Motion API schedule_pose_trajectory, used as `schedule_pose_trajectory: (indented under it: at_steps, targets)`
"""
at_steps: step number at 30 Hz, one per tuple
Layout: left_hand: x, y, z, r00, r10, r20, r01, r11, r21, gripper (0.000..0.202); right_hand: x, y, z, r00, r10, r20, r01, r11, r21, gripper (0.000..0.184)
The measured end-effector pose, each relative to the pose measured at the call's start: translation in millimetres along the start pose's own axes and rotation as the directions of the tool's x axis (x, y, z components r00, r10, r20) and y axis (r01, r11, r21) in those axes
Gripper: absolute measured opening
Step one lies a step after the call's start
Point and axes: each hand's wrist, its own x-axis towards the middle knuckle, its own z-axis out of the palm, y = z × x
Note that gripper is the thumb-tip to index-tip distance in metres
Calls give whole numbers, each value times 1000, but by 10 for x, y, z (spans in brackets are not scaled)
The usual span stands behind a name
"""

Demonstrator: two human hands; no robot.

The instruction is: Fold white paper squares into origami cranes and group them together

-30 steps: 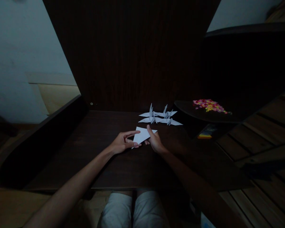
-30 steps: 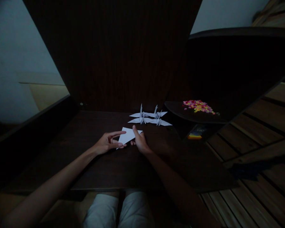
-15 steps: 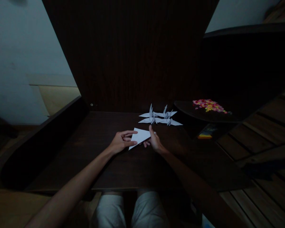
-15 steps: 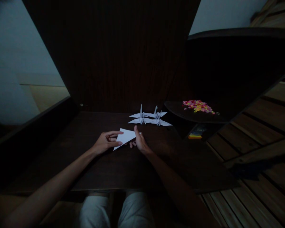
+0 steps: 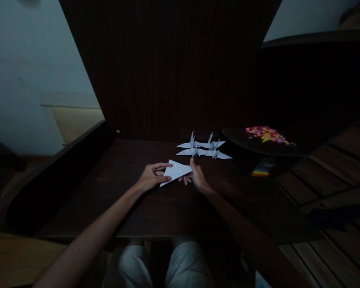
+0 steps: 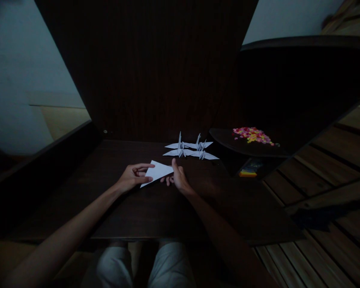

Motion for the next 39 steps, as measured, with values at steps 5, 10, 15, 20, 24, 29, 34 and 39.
schedule_pose_trajectory:
  at_steps: [5, 10, 15, 20, 24, 29, 34, 39]
  targets:
    - [11, 5, 4, 999, -7, 32, 9, 998, -57, 60, 0, 10, 24, 999, 16, 52, -16, 1000, -13, 77]
    - [21, -18, 6, 999, 9, 45, -4, 994, -108, 60, 1, 17, 1, 992, 15, 122, -17, 1000, 18, 61]
    - [34, -41, 3, 998, 45, 32, -41, 992, -119, 59, 1, 16, -3, 990, 22, 142, -24, 1000, 12, 58]
    - [39, -33, -1, 998, 65, -3, -65, 995, -81, 60, -18, -9, 17, 977, 11, 211, 0, 998, -55, 52]
    - [45, -36, 1, 997, 81, 19, -79, 994, -76, 61, -11, 1, 9, 973, -23, 230, 48, 994, -102, 49]
    - [30, -29, 26, 995, 100, 24, -98, 993, -64, 65, 3, 4, 4, 985, -27, 172, 47, 993, -111, 51]
    - [28, -27, 35, 989, 140, -36, -139, 990, 28, 62, -7, -31, 9, 992, -38, 122, 47, 996, -78, 46]
    - [50, -42, 19, 975, 212, -72, -207, 976, 69, 53, -41, -53, 9, 990, -90, 108, 92, 996, -10, 32]
